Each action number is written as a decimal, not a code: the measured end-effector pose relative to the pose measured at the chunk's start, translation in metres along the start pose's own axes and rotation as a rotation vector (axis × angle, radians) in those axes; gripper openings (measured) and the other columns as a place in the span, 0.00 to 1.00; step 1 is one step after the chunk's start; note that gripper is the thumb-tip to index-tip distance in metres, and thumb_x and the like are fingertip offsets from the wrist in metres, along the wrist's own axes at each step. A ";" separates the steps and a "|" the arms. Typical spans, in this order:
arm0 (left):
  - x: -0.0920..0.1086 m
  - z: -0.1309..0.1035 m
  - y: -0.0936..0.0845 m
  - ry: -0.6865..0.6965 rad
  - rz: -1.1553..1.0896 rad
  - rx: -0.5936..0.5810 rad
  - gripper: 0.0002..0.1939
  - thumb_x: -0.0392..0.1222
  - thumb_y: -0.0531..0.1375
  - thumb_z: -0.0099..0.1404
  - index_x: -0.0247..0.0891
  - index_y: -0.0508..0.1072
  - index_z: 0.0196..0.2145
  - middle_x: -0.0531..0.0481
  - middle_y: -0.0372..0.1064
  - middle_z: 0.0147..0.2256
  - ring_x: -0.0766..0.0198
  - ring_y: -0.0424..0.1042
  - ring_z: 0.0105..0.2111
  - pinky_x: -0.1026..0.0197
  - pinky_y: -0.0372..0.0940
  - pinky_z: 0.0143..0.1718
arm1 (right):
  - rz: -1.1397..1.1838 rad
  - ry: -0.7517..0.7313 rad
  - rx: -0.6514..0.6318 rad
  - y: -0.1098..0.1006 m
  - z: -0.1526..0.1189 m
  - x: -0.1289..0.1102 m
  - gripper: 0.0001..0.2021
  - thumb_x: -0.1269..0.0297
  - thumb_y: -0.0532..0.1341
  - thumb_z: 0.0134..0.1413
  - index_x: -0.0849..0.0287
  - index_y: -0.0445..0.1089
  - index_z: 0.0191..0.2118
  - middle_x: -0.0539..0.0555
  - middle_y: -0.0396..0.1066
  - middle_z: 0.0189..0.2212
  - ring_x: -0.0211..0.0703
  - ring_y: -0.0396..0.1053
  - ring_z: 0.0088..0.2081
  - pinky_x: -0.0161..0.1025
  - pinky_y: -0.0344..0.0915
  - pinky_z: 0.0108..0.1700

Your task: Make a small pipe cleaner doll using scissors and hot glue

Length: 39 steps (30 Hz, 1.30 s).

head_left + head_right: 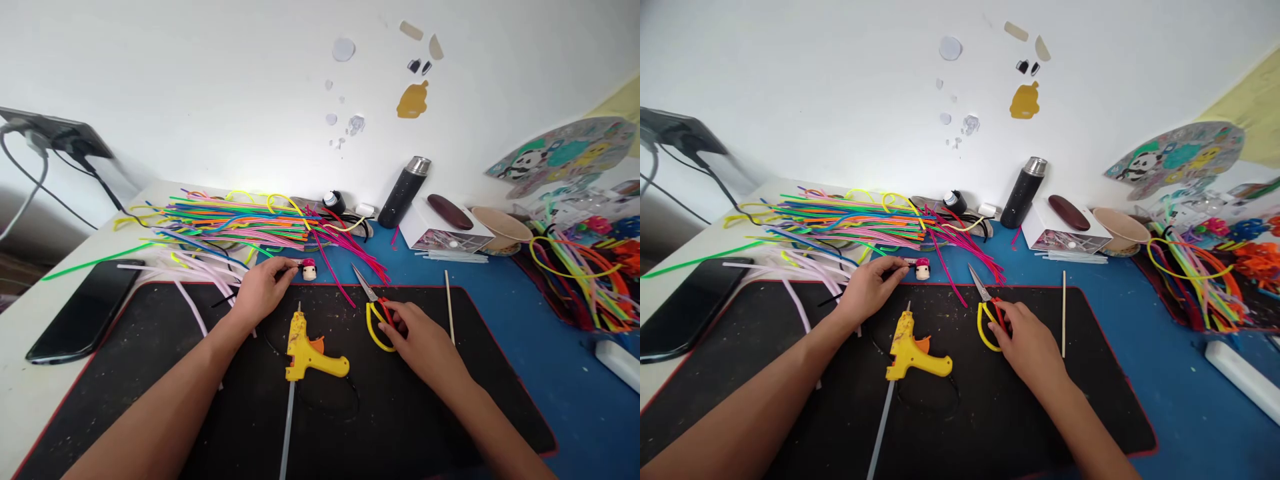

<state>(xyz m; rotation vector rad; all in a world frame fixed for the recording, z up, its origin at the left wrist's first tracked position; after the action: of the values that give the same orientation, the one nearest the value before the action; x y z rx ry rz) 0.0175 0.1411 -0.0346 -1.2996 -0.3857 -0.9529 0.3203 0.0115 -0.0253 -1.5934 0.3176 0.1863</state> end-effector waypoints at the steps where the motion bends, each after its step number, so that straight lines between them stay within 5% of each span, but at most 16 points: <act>1: 0.000 0.000 0.000 0.000 -0.003 -0.002 0.12 0.48 0.59 0.75 0.43 0.81 0.42 0.44 0.85 0.45 0.50 0.83 0.44 0.53 0.73 0.45 | -0.039 -0.010 -0.001 0.002 0.000 0.000 0.20 0.57 0.63 0.66 0.56 0.76 0.60 0.57 0.78 0.43 0.50 0.77 0.35 0.42 0.67 0.34; 17: -0.002 -0.002 0.001 -0.021 -0.049 -0.031 0.12 0.49 0.59 0.74 0.44 0.81 0.42 0.47 0.85 0.43 0.53 0.82 0.41 0.54 0.71 0.43 | -0.139 -0.048 -0.058 0.002 0.009 -0.007 0.17 0.63 0.61 0.64 0.56 0.77 0.56 0.56 0.78 0.42 0.44 0.74 0.27 0.39 0.60 0.30; 21: -0.002 -0.001 0.000 -0.025 -0.065 -0.028 0.11 0.49 0.59 0.74 0.44 0.81 0.42 0.48 0.85 0.41 0.54 0.82 0.40 0.55 0.70 0.42 | 0.002 0.007 -0.111 0.000 0.007 -0.011 0.20 0.62 0.60 0.63 0.56 0.75 0.58 0.53 0.77 0.37 0.46 0.75 0.30 0.39 0.65 0.33; 26: 0.000 -0.001 -0.005 -0.041 -0.123 -0.007 0.11 0.49 0.60 0.72 0.43 0.80 0.40 0.47 0.84 0.41 0.53 0.81 0.41 0.55 0.69 0.43 | 0.129 0.050 -0.150 0.007 0.005 -0.007 0.29 0.59 0.63 0.61 0.57 0.71 0.67 0.47 0.71 0.26 0.45 0.69 0.25 0.38 0.58 0.28; 32: 0.006 -0.005 -0.019 -0.082 -0.241 0.064 0.14 0.53 0.60 0.72 0.41 0.79 0.40 0.46 0.82 0.40 0.54 0.78 0.40 0.56 0.69 0.44 | 0.765 0.159 -0.096 0.014 0.004 -0.011 0.31 0.49 0.69 0.60 0.59 0.71 0.64 0.44 0.65 0.26 0.39 0.64 0.21 0.37 0.61 0.25; 34: 0.006 -0.006 -0.022 -0.127 -0.357 0.073 0.16 0.56 0.61 0.72 0.40 0.78 0.39 0.49 0.78 0.35 0.59 0.74 0.35 0.59 0.67 0.38 | 0.969 0.159 -0.080 0.012 0.006 -0.027 0.35 0.47 0.72 0.58 0.58 0.68 0.66 0.43 0.68 0.27 0.35 0.61 0.17 0.36 0.58 0.21; 39: 0.001 -0.010 -0.013 -0.310 -0.913 -0.004 0.22 0.61 0.71 0.64 0.38 0.78 0.35 0.58 0.59 0.23 0.69 0.54 0.23 0.63 0.50 0.27 | 1.282 -0.042 -0.161 0.011 0.023 -0.094 0.26 0.52 0.72 0.64 0.56 0.71 0.62 0.48 0.75 0.31 0.34 0.68 0.19 0.36 0.64 0.25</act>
<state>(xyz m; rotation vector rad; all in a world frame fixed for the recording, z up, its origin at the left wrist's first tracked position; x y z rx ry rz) 0.0054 0.1313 -0.0282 -1.2766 -1.2874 -1.4936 0.2299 0.0420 -0.0080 -1.3188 1.2830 1.2370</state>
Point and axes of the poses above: each hand's wrist, its own z-axis towards the middle knuckle, its own y-axis out of the palm, x = y × z, the point moved 10 cm from there along z, towards the middle knuckle
